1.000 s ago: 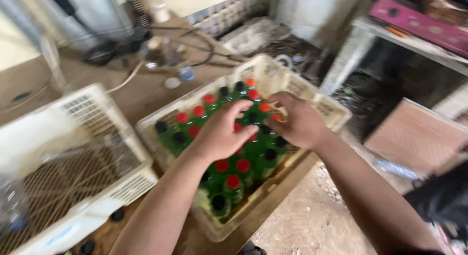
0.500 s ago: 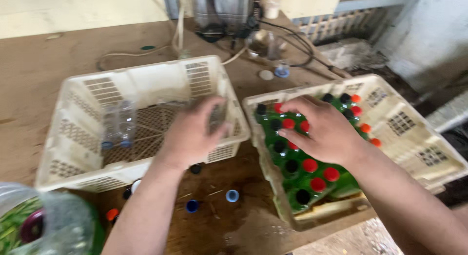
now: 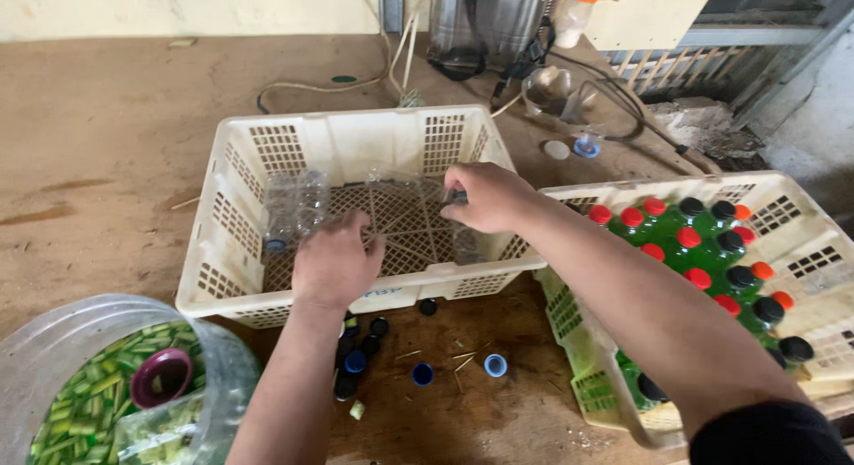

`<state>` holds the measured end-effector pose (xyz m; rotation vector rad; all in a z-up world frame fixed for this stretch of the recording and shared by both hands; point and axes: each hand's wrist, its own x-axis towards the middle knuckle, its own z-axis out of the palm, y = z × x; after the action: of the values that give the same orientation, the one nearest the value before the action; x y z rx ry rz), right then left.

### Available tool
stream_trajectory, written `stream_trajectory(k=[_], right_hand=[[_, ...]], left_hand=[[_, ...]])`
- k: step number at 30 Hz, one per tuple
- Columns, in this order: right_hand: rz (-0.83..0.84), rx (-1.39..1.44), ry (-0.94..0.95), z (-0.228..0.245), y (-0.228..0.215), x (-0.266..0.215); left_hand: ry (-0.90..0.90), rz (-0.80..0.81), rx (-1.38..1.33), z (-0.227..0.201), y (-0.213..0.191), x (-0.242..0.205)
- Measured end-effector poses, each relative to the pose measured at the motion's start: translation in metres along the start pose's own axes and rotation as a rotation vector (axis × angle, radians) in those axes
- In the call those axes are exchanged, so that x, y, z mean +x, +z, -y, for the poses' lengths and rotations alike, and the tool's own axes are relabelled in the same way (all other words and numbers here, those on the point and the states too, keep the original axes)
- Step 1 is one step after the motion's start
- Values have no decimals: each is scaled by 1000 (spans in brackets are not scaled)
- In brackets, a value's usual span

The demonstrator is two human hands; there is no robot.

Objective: The person fills plastic bottles with chopped green vegetables using a funnel. They take bottles from a crate, fill them from a large container, screw on caps, and place the filled bottles into another crate.

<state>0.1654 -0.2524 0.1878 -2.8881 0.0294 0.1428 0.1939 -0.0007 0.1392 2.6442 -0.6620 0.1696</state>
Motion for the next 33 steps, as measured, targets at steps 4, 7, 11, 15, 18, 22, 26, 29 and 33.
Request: stream_trajectory(k=[4, 7, 11, 15, 18, 22, 26, 29, 33], right_hand=[[134, -29, 162, 7, 24, 41], [217, -88, 178, 15, 37, 68], [269, -131, 117, 25, 48, 94], [335, -88, 158, 33, 66, 125], [250, -97, 153, 18, 76, 148], [177, -57, 184, -13, 91, 162], [255, -51, 168, -27, 101, 167], [304, -16, 165, -25, 102, 160], [207, 45, 107, 4, 93, 148]], left_hand=[[-71, 89, -7, 4, -1, 1], [-41, 89, -44, 6, 1, 4], [-13, -53, -111, 10, 4, 1], [-61, -14, -96, 13, 6, 4], [-96, -22, -87, 15, 7, 5], [-137, 38, -36, 15, 8, 6], [-98, -49, -54, 17, 9, 8], [-77, -74, -71, 17, 14, 7], [-59, -203, -150, 19, 16, 3]])
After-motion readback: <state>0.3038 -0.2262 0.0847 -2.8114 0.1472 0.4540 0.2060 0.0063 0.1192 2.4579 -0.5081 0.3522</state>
